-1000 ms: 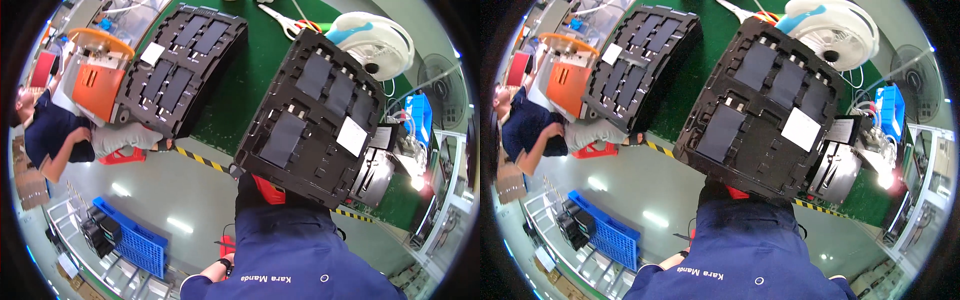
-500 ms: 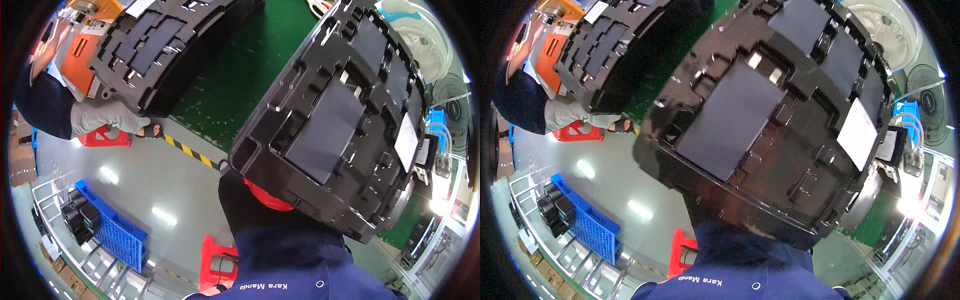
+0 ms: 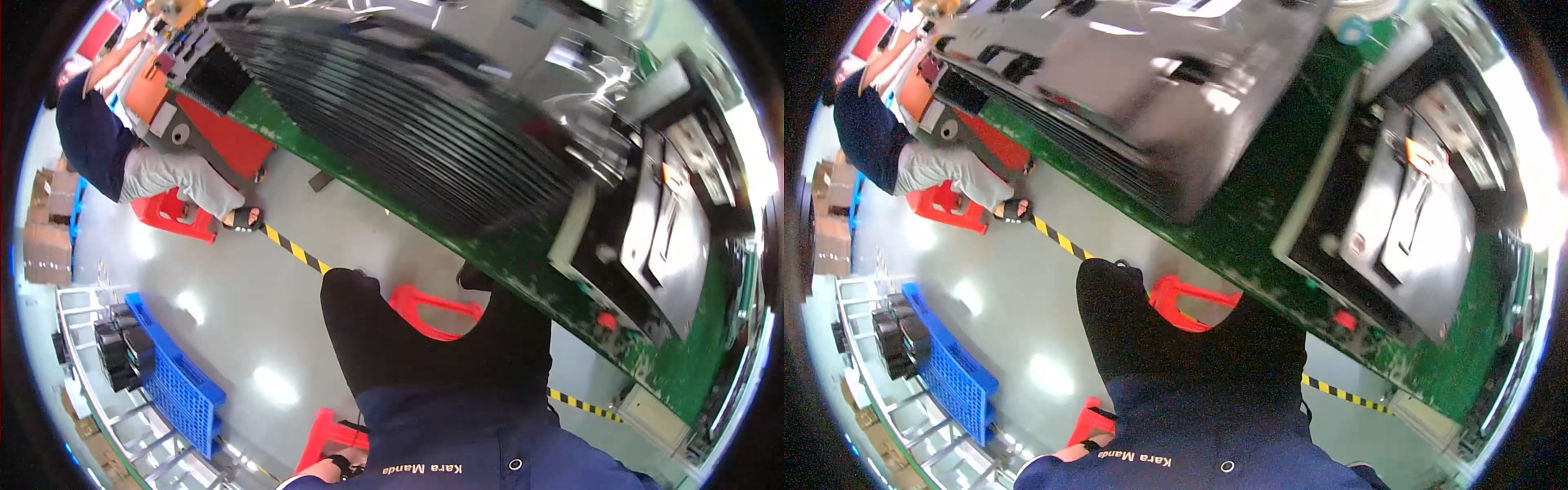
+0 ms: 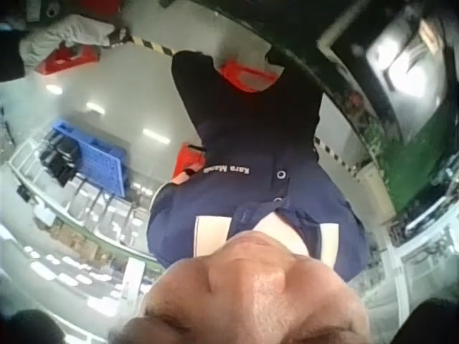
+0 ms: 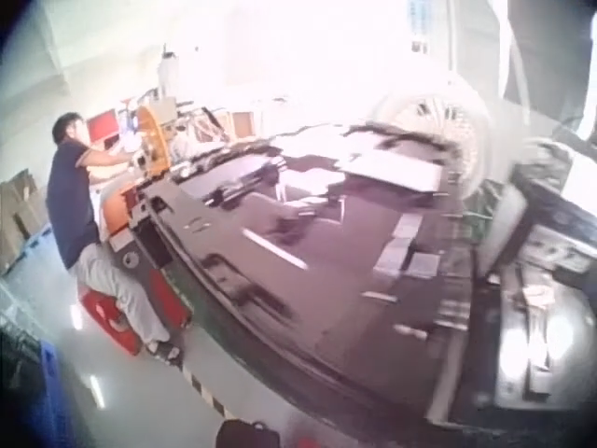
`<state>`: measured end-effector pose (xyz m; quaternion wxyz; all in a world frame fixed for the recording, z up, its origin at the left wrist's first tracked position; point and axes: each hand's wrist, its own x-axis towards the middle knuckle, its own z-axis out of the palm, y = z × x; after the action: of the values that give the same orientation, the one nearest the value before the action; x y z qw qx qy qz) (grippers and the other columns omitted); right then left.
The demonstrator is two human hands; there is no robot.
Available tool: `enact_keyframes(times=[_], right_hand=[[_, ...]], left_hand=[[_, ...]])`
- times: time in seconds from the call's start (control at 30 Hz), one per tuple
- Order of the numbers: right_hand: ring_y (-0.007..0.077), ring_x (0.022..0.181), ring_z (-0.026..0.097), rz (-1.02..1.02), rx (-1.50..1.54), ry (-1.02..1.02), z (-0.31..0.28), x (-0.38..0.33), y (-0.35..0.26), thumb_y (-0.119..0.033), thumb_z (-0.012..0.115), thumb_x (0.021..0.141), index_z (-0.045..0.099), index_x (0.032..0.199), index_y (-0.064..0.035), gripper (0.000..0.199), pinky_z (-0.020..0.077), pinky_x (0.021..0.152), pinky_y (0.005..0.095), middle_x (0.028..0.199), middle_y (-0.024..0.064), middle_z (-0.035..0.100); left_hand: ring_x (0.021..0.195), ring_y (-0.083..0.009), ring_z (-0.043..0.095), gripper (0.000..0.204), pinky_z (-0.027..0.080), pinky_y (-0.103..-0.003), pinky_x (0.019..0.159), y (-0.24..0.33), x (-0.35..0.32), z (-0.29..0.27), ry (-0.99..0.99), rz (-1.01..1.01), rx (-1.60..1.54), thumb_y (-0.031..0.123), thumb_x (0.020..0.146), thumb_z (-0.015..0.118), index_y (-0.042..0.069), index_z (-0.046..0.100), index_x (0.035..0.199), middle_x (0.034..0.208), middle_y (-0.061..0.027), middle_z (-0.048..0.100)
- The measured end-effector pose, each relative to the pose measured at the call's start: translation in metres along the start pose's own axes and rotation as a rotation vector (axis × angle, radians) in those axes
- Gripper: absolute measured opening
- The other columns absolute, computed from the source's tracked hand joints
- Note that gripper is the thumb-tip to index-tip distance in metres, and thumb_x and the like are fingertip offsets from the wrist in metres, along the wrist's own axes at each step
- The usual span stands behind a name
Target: The recorder is transferring small electronic components from a large storage tray into a smaller fixture for processing or assembly.
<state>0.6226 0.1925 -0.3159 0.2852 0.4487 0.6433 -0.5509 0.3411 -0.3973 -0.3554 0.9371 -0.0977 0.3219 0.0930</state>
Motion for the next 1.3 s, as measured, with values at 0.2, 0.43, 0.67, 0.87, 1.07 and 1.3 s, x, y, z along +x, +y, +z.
enact_keyframes(times=[0.2,0.43,0.67,0.87,1.07,1.3], right_hand=[[0.015,0.085,0.058,-0.109,0.127,0.151,-0.006,0.003,0.048,-0.026,0.057,0.087,0.066,0.098,-0.0079,0.023,0.0475,0.074,0.0325,0.095,0.0042,0.065],[0.0145,0.083,0.06,-0.319,0.843,-0.187,0.06,0.019,0.117,-0.025,0.057,0.088,0.065,0.101,-0.0045,0.026,0.0478,0.074,0.0289,0.094,0.0049,0.066],[0.0146,0.084,0.063,-0.248,0.314,0.424,-0.039,-0.009,0.065,-0.02,0.059,0.086,0.059,0.112,0.0017,0.033,0.0504,0.077,0.0285,0.094,0.009,0.066],[0.016,0.079,0.064,-0.356,0.289,0.473,-0.05,-0.003,0.022,-0.011,0.061,0.081,0.06,0.109,0.0002,0.03,0.0492,0.069,0.0254,0.087,0.0137,0.067],[0.0233,0.081,0.064,-0.25,0.08,0.531,-0.038,0.017,0.033,-0.006,0.053,0.078,0.059,0.11,0.0007,0.034,0.0495,0.071,0.0314,0.088,0.0176,0.066],[0.0178,0.077,0.061,-0.233,0.249,0.531,-0.026,-0.011,0.032,-0.006,0.059,0.079,0.06,0.107,0.0019,0.029,0.0482,0.068,0.0301,0.085,0.014,0.066]], left_hand=[[0.098,-0.0197,0.055,0.03,0.042,-0.034,0.086,0.101,-0.127,-0.036,0.577,0.443,1.165,0.028,0.089,0.051,0.006,0.06,0.107,0.108,-0.0076,0.062],[0.113,-0.0194,0.051,0.043,0.037,-0.033,0.098,0.361,-0.265,0.06,1.262,0.629,0.789,0.033,0.092,0.047,0.006,0.051,0.126,0.117,-0.0094,0.06],[0.128,-0.031,0.037,0.09,0.031,-0.036,0.104,0.469,-0.256,0.168,1.205,0.455,1.237,0.06,0.077,0.058,0.007,0.025,0.142,0.136,-0.0242,0.038],[0.129,-0.0414,0.03,0.116,0.031,-0.042,0.104,0.472,-0.233,0.193,1.298,-0.058,1.325,0.077,0.06,0.06,0.016,0.011,0.146,0.138,-0.0346,0.025],[0.129,-0.0492,0.026,0.113,0.03,-0.045,0.104,0.447,-0.229,0.184,1.349,0.07,1.226,0.077,0.062,0.057,0.027,-0.001,0.145,0.142,-0.0369,-0.005],[0.128,-0.0547,0.021,0.106,0.029,-0.053,0.102,0.48,-0.206,0.188,1.344,0.035,1.314,0.077,0.066,0.052,0.031,-0.002,0.145,0.143,-0.0341,-0.01]])
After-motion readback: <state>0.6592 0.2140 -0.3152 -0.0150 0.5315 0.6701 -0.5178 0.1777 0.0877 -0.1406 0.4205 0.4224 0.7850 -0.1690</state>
